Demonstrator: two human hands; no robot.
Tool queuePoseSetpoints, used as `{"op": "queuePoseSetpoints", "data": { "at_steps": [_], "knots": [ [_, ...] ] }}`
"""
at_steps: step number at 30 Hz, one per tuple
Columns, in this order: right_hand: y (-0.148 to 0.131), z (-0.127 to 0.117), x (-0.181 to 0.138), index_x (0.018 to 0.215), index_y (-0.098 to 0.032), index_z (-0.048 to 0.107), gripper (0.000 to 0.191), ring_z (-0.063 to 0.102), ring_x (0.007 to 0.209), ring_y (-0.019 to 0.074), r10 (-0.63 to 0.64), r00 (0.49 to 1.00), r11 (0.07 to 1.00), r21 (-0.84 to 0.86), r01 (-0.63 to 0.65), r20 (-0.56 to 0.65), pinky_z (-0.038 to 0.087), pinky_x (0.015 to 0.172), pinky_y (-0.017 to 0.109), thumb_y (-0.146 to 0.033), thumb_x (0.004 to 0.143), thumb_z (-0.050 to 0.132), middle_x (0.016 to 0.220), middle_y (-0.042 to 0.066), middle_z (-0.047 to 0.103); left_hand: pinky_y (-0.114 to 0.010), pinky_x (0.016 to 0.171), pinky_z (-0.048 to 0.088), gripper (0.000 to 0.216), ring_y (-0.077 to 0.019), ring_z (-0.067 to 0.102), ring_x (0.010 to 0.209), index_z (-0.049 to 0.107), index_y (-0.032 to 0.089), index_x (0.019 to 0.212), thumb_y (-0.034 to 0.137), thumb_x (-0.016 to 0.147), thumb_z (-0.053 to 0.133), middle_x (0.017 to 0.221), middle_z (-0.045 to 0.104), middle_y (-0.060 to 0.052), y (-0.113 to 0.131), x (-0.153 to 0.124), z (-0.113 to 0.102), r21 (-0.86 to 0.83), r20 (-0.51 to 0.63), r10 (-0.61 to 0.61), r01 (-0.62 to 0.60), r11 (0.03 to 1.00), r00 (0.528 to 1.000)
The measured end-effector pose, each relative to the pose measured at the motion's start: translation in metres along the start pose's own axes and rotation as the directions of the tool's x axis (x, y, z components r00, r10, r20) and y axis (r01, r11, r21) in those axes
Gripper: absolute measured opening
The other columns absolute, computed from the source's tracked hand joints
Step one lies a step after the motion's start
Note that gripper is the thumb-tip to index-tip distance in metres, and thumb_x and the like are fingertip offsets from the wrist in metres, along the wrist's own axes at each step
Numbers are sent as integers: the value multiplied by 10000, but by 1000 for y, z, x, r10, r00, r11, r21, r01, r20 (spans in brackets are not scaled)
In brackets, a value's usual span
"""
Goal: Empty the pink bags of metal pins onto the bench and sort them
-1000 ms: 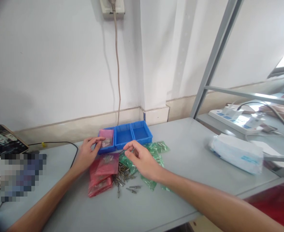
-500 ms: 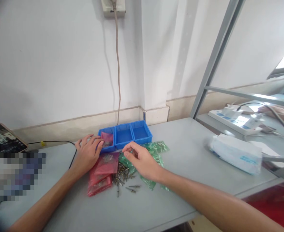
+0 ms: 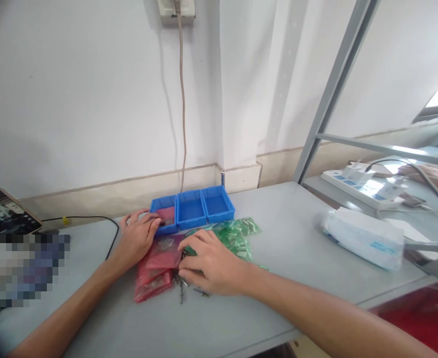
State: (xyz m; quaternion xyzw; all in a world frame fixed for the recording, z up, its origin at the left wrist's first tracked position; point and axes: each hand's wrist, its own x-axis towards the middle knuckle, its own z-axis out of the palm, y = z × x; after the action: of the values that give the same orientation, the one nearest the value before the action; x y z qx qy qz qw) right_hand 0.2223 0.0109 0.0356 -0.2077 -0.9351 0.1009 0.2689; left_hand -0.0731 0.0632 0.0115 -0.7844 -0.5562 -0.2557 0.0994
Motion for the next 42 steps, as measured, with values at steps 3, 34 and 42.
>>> {"op": "queuePoseSetpoints", "data": {
  "at_steps": [3,34,42],
  "knots": [
    [2,3,-2,1043,-244,817,218,523,1293,330,-37,999,999,-22,38,39,437,1070,539,-341,1068,623,1411,103,670,-626,1209,177,418,-361,559,1372,752,267,1077,412,1131,364,1160,812,-95,3,1,-1,-17,7,0,0,1000,1000],
    [2,-1,-2,1473,-299,596,406,727,1087,220,293,896,909,388,-152,-334,626,979,424,-207,1088,505,1485,117,600,-315,846,514,313,-201,671,881,748,240,1068,482,1078,549,1001,780,-19,66,-23,-30,-561,163,-54,138,816,985],
    [2,3,4,1427,-260,571,391,681,778,170,546,825,705,610,-361,-144,566,699,321,-251,1038,610,1099,57,710,-280,764,479,333,-182,630,811,732,217,1010,481,1082,543,913,750,0,74,-29,-27,-634,150,-147,209,744,978]
  ]
}}
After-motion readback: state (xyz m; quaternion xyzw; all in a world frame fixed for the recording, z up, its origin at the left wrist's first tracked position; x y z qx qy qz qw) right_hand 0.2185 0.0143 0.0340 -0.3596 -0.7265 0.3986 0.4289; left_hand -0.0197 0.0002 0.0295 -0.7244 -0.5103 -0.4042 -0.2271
